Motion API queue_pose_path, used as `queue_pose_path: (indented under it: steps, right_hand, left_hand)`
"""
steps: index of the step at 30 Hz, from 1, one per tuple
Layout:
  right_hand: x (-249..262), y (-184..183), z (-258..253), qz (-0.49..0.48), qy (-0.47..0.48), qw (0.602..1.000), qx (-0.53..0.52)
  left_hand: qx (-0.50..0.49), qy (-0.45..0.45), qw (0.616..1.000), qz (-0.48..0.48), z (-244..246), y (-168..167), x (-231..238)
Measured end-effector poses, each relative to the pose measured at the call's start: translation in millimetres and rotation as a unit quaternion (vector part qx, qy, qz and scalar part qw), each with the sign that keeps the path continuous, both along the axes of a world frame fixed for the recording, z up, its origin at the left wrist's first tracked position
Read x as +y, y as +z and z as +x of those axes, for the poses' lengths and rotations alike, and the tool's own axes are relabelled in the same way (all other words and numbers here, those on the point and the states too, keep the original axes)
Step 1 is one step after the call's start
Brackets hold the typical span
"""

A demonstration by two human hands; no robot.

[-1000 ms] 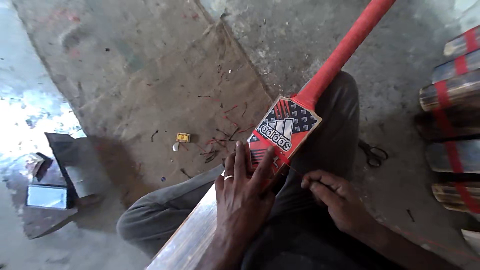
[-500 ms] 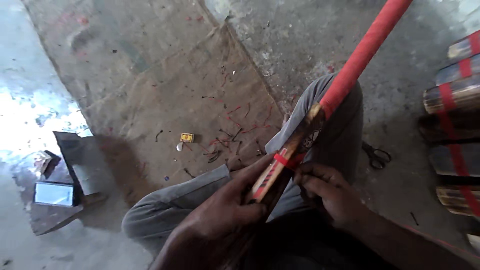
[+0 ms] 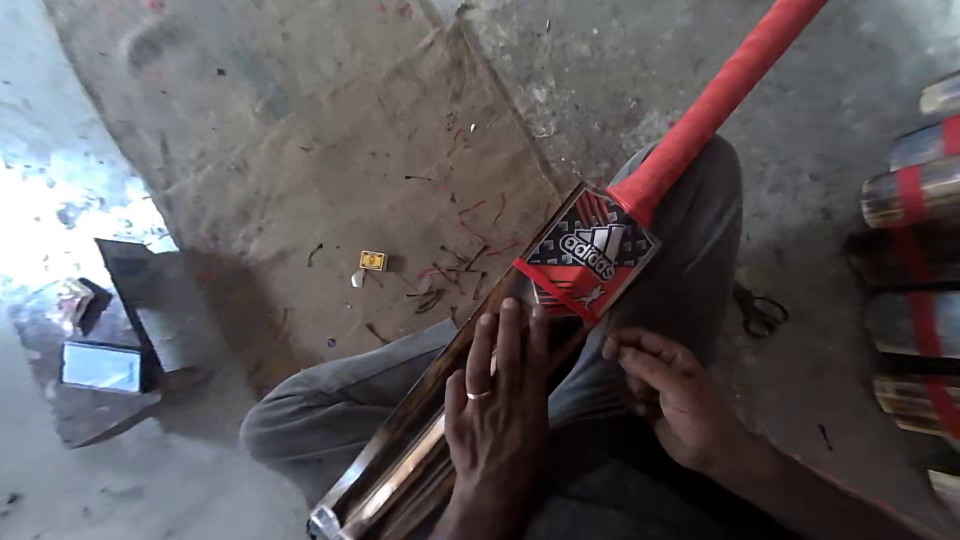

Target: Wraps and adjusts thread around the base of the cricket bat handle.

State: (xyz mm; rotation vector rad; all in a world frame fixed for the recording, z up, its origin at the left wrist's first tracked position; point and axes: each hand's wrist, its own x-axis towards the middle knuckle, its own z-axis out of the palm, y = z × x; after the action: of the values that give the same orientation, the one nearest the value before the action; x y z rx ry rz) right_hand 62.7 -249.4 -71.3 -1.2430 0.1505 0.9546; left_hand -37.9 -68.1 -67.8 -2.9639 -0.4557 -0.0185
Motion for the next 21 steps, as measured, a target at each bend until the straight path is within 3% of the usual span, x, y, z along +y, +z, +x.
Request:
queue_pose_path:
  steps: [9, 14, 18, 21]
  right_hand:
    - [-19, -30, -9, 0.051, -0.011, 0.995, 0.083]
    - [-17, -25, -5, 0.084, -0.013, 0.992, 0.089]
    - [-7, -2, 1, 0.094, 0.036, 0.994, 0.032]
    - [1, 10, 3, 0.127, 0.053, 0.991, 0.007]
  left_hand:
    - [0.005, -0.022, 0.999, -0.05, 11, 13, 7]
    - [0.002, -0.035, 0.995, -0.096, 16, 26, 16]
    - [0.021, -0.075, 0.97, -0.23, 19, 51, 40]
    - [0.066, -0.073, 0.902, -0.419, 18, 64, 63]
